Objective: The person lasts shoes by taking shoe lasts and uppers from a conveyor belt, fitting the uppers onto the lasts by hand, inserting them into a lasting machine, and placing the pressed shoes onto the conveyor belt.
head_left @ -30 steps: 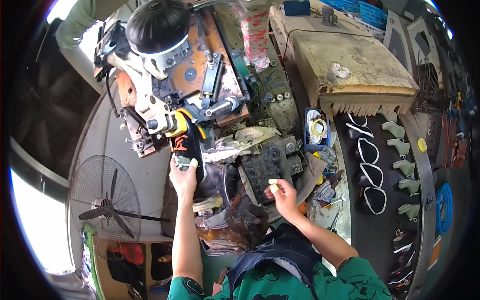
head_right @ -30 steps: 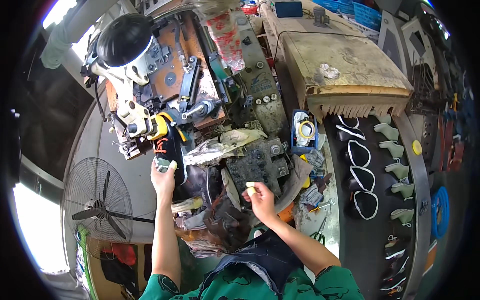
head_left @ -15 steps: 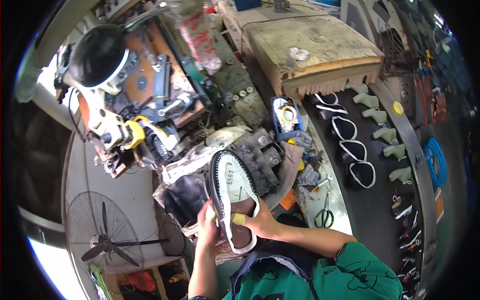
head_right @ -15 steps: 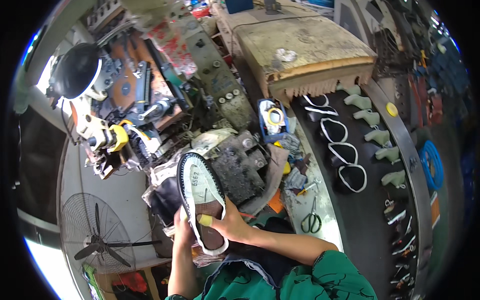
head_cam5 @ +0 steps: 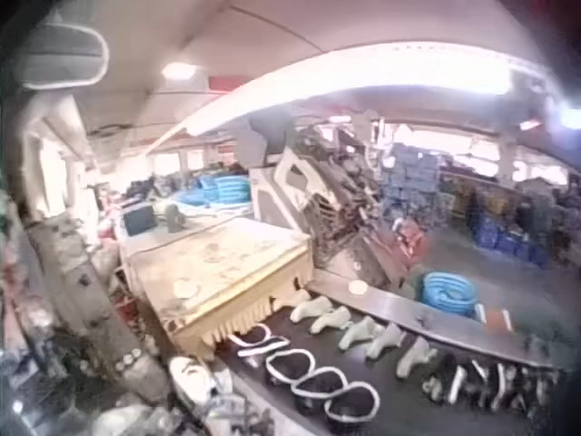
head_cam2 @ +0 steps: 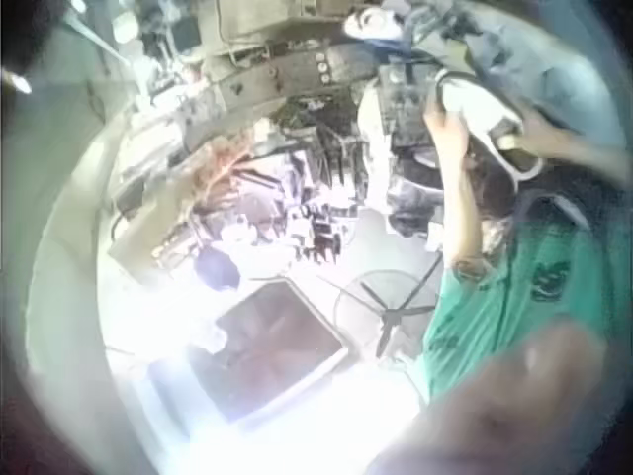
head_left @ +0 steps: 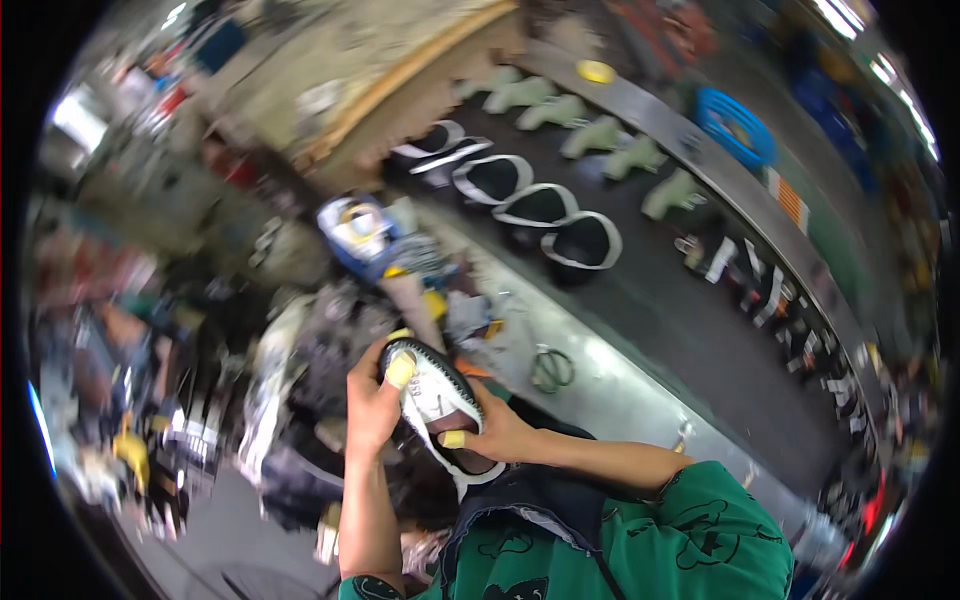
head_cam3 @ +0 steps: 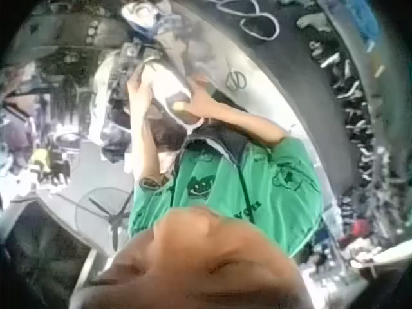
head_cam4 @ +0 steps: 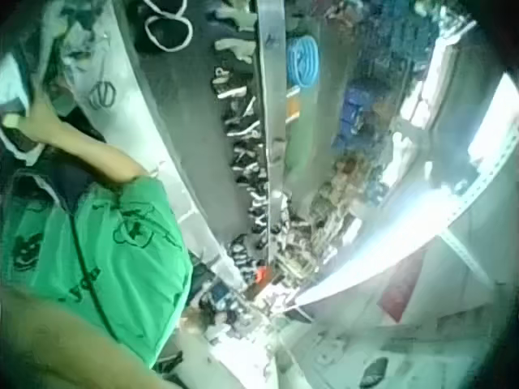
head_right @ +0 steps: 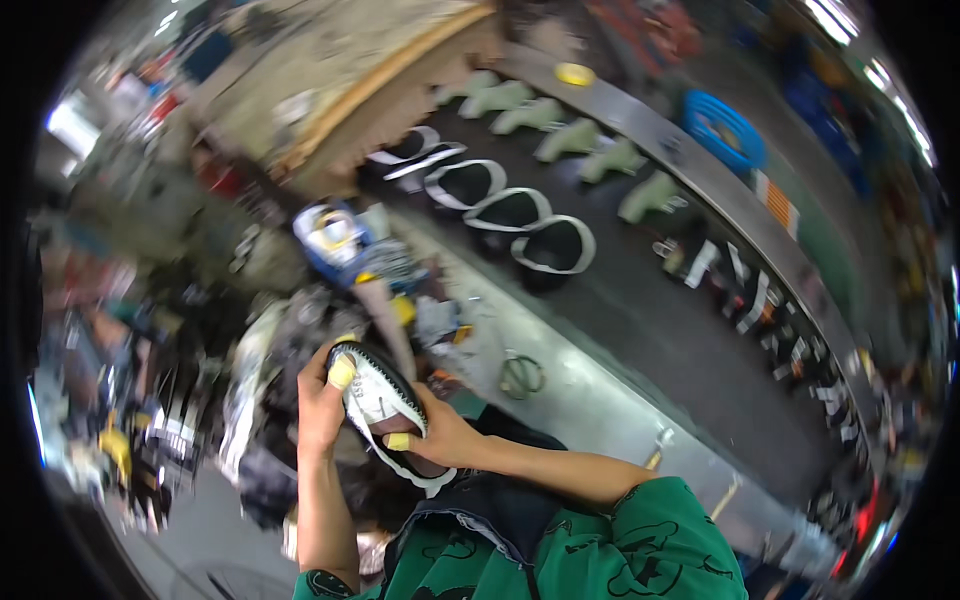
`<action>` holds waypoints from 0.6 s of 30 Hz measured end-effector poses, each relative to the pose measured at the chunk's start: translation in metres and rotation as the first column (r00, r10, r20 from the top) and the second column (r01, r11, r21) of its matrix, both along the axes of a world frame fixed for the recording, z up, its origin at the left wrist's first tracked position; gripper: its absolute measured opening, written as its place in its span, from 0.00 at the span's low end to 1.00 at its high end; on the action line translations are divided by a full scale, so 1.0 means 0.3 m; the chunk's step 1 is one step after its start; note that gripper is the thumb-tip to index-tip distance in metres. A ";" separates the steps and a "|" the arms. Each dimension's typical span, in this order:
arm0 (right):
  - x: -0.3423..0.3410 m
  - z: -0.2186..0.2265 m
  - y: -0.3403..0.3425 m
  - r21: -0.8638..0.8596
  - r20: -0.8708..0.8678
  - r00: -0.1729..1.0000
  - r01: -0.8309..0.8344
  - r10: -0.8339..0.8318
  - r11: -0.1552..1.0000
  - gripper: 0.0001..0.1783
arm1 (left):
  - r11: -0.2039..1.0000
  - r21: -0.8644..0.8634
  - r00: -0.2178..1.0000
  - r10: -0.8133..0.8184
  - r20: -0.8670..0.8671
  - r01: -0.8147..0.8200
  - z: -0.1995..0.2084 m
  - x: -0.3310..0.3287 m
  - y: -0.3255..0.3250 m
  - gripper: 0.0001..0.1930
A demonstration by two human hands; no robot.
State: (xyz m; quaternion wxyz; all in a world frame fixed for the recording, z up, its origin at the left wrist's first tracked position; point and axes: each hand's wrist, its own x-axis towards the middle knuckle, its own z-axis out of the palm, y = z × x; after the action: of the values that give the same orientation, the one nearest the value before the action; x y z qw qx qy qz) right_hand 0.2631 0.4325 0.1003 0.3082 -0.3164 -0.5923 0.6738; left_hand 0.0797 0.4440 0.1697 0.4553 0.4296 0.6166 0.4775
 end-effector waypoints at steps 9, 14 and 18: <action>0.560 -0.352 0.160 0.134 0.462 0.575 0.707 -0.675 0.694 0.27 | 0.919 0.057 0.910 -0.376 -0.176 0.390 -0.479 0.674 0.660 0.20; 0.848 -0.460 0.233 0.051 0.489 0.445 0.844 -0.750 0.534 0.22 | 0.840 0.195 0.862 -0.490 -0.130 0.507 -0.514 1.173 1.090 0.22; 0.932 -0.499 0.357 0.001 0.479 0.380 0.901 -0.792 0.433 0.15 | 0.849 0.248 0.884 -0.457 -0.098 0.466 -0.535 1.486 1.329 0.24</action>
State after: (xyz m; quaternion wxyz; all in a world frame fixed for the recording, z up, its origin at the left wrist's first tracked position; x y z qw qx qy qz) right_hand 0.5426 0.5396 -0.0493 0.4349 -0.7467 -0.2989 0.4049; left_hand 0.5254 0.8427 0.0094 0.4842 0.6302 0.4339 0.4245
